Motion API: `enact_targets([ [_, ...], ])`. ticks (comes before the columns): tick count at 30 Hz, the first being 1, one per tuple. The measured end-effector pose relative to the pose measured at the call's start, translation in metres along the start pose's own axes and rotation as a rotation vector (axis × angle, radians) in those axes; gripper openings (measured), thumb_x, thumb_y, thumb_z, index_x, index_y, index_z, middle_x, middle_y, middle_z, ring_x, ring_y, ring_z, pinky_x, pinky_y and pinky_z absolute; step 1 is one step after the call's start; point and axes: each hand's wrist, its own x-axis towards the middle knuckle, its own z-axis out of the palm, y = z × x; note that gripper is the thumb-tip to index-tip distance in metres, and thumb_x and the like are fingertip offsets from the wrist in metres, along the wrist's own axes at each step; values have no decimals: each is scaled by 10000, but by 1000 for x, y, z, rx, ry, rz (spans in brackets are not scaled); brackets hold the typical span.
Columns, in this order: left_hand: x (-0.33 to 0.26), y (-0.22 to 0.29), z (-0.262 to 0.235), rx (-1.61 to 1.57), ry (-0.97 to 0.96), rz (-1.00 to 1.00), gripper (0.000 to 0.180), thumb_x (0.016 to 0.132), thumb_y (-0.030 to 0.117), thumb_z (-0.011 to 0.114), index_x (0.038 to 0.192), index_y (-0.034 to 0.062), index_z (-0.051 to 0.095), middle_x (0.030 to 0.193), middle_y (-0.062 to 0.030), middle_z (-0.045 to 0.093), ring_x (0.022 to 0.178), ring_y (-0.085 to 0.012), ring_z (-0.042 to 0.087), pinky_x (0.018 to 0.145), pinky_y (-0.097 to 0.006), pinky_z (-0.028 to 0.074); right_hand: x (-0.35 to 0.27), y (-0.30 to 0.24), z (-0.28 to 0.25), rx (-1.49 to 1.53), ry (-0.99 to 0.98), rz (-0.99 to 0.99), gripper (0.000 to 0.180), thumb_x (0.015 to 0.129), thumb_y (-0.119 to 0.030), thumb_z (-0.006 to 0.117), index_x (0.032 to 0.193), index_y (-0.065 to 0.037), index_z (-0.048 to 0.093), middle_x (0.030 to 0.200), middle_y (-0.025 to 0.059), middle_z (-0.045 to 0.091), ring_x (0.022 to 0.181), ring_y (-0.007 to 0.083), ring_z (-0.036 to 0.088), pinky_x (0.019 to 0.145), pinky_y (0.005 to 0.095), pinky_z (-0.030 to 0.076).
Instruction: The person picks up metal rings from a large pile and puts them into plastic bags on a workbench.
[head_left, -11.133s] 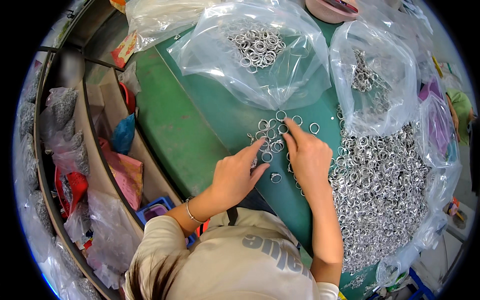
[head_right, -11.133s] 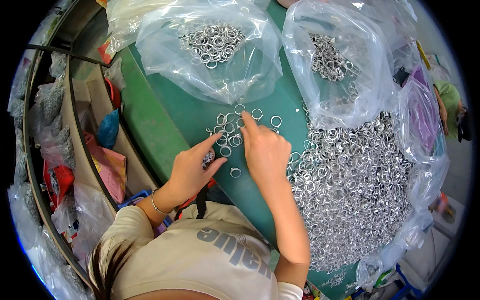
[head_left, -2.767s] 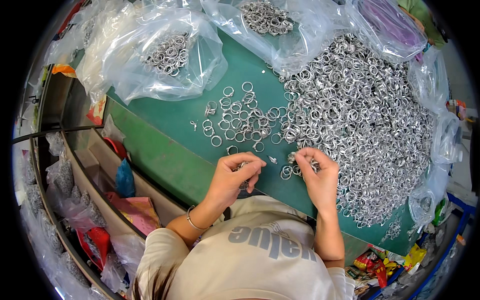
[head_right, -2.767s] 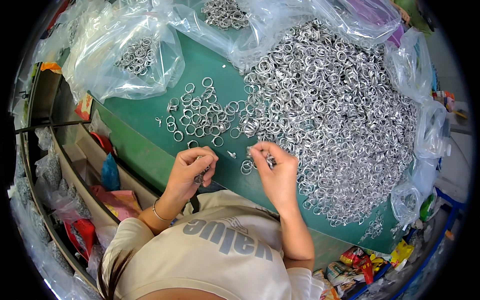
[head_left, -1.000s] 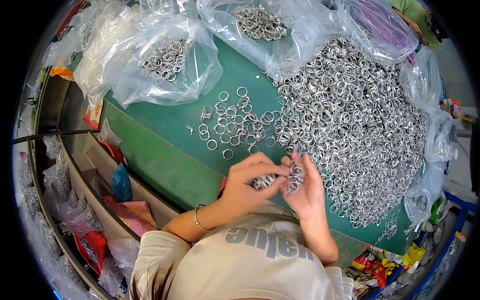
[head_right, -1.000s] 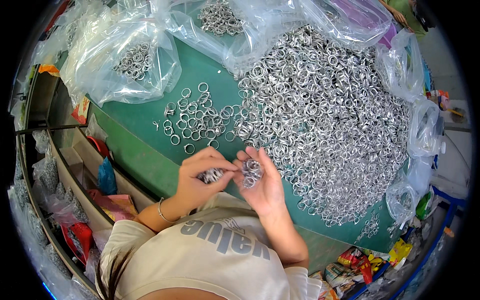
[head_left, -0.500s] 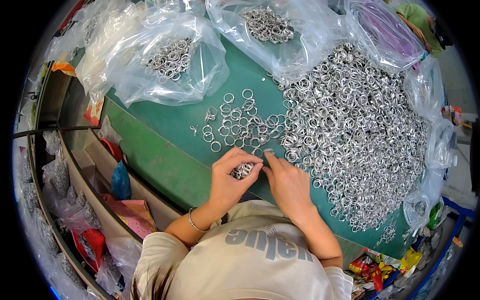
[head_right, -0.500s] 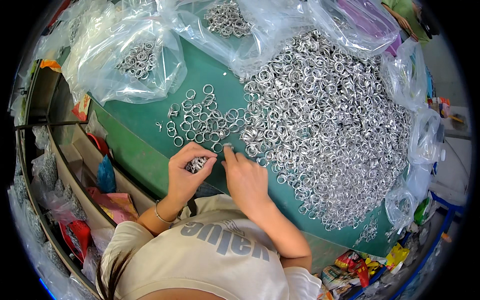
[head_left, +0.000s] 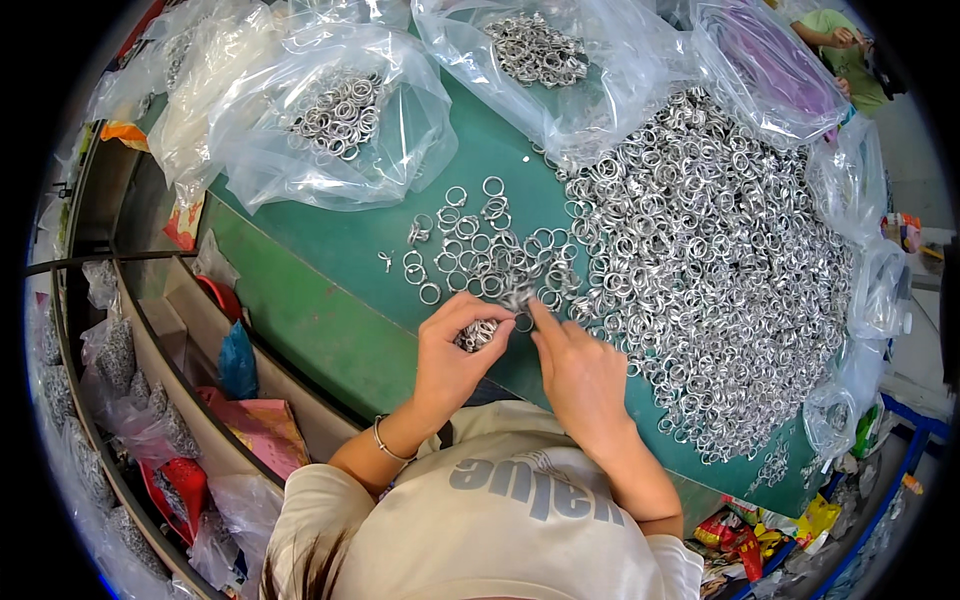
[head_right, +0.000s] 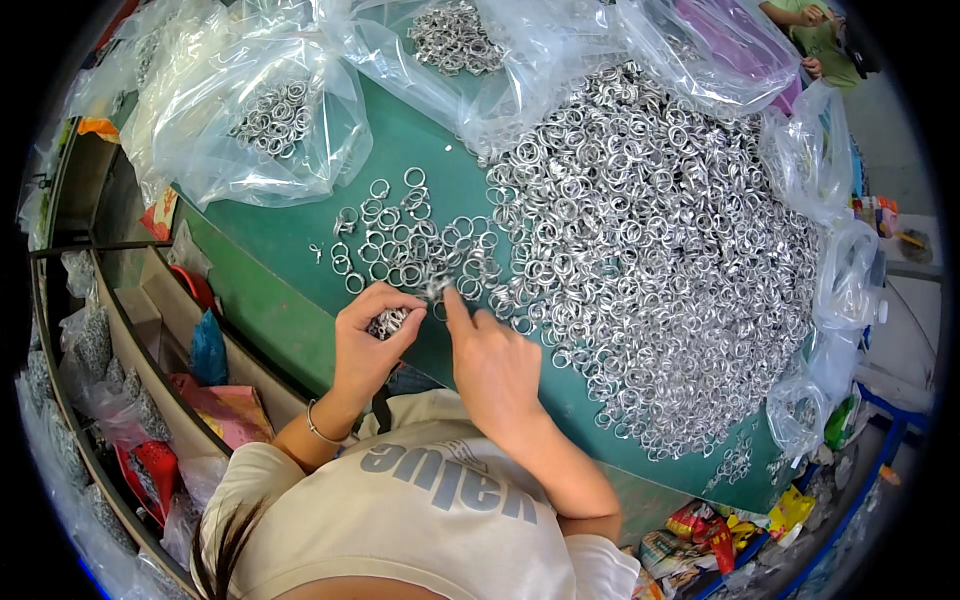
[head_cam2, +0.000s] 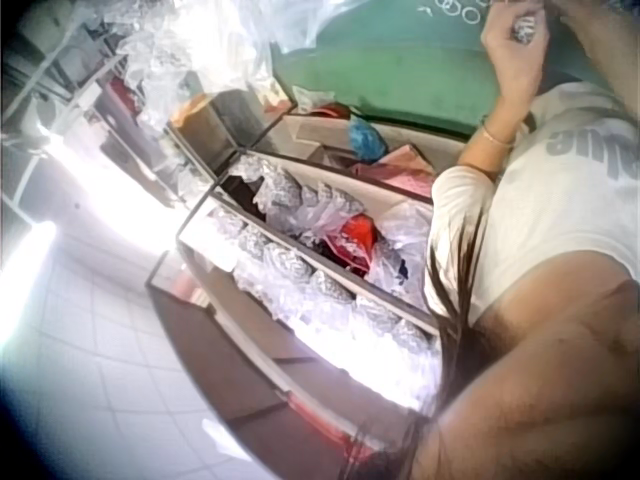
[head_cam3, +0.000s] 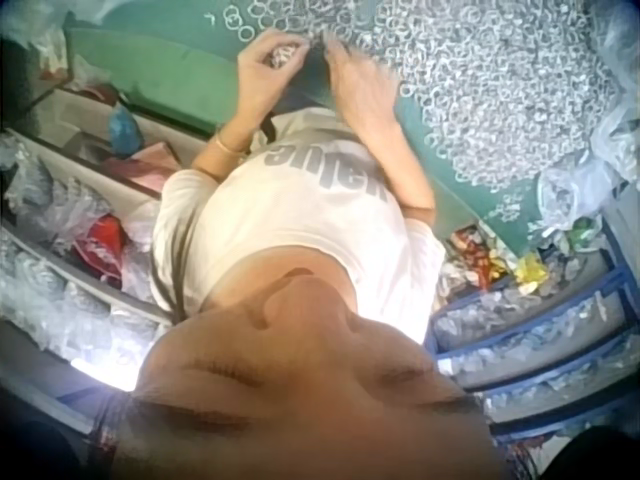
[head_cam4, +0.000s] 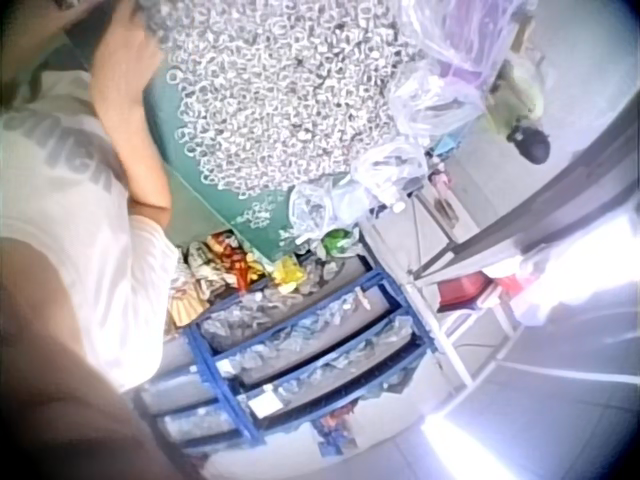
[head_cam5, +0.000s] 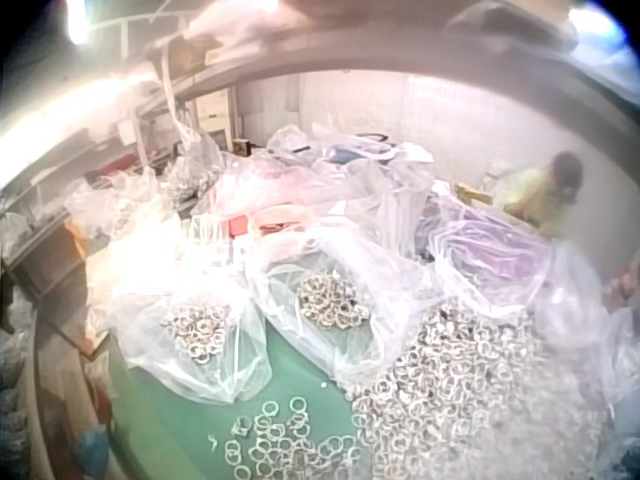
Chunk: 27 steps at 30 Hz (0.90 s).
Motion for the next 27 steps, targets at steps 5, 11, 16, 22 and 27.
enact_targets([
  [5,1,2,-3,100,28,16,189,713,-31,681,891,29,674,746,-59,574,675,-140,542,620,-249,430,-13,8,-10,77,-87,-48,249,797,-103,623,1043,-136,651,634,75,550,506,267,571,465,367,446],
  [11,-2,9,1,151,0,55,220,692,-42,690,898,36,683,732,-43,554,660,-125,521,607,-236,415,16,25,-12,119,306,64,156,803,-98,628,955,-70,655,692,105,607,521,280,582,454,366,437],
  [16,-6,6,2,156,-40,84,242,688,-41,696,914,47,682,728,-45,542,648,-132,515,590,-234,411,28,24,-6,-6,188,59,44,769,-102,636,759,-63,618,685,104,610,552,303,591,473,375,441],
  [22,-4,6,-3,167,-32,46,238,689,-33,700,912,48,683,723,-46,538,643,-136,509,586,-236,408,22,37,-16,118,424,148,23,783,-65,631,792,-44,632,742,115,646,567,281,609,497,351,458],
  [27,-4,9,-1,157,-53,63,229,689,-28,702,904,50,683,733,-50,551,649,-143,517,591,-242,416,26,44,-13,99,469,137,36,789,-60,641,818,-39,645,749,105,653,562,259,611,497,323,461],
])
